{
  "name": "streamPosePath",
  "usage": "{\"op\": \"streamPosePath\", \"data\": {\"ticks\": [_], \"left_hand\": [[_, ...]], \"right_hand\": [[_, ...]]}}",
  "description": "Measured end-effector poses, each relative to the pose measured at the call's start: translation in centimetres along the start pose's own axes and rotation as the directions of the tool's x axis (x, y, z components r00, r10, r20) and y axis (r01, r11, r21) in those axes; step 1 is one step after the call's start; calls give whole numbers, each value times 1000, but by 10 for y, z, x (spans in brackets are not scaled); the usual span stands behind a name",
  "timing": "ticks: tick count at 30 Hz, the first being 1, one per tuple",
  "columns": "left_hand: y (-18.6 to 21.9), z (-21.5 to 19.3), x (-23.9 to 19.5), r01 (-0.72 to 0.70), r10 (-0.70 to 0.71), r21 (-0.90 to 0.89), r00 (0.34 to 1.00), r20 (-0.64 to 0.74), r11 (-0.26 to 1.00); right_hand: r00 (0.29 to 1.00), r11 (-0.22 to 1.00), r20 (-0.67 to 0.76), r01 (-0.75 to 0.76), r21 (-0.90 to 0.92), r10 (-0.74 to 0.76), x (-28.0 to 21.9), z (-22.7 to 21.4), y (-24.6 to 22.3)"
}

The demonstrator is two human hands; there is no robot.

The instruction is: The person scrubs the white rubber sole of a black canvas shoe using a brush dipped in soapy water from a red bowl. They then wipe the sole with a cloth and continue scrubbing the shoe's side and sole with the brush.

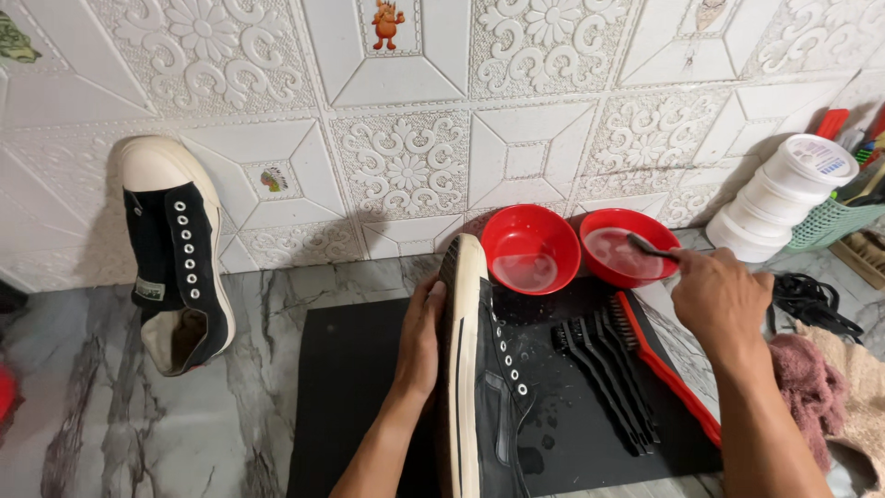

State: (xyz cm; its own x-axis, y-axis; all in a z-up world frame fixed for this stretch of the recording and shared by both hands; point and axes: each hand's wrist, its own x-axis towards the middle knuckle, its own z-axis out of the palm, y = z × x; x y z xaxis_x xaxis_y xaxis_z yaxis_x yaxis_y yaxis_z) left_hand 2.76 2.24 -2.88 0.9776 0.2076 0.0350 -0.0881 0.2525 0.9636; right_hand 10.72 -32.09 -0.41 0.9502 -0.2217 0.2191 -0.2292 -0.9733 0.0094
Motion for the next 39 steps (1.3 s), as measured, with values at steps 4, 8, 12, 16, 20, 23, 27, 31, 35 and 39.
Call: {"op": "streamPosePath", "data": {"ticks": [4,8,12,16,20,23,27,31,35,39], "left_hand": [[5,0,-1,37,-37,1,999,28,999],[12,5,-4,111,-111,18,994,-8,994],[28,13,-14,110,-105,135,993,-47,985],[41,14,-23,5,-10,218,1000,21,976],[47,13,-26,-12,-5,232,997,73,973],[41,11,-23,-32,12,242,996,83,970],[43,10,-26,-24,5,255,997,75,967],[44,12,-28,-30,10,244,996,84,969],[43,13,-29,-51,31,238,996,87,970],[47,14,-30,-60,41,245,996,83,968]], "right_hand": [[978,892,-158,191,410,-137,-11,-21,-10],[934,747,-232,356,562,-270,-37,-53,-40],[849,759,-385,508,407,-362,-59,-59,-79],[515,632,-686,768,104,-513,-71,-58,-111],[258,503,-782,861,-81,-568,-77,-69,-137],[183,491,-783,854,-173,-595,-71,-87,-136],[160,416,-759,896,-156,-630,-82,-73,-140],[171,430,-753,888,-162,-636,-83,-74,-132],[168,407,-750,902,-146,-640,-79,-62,-127],[196,447,-767,885,-130,-611,-89,-80,-131]]}}
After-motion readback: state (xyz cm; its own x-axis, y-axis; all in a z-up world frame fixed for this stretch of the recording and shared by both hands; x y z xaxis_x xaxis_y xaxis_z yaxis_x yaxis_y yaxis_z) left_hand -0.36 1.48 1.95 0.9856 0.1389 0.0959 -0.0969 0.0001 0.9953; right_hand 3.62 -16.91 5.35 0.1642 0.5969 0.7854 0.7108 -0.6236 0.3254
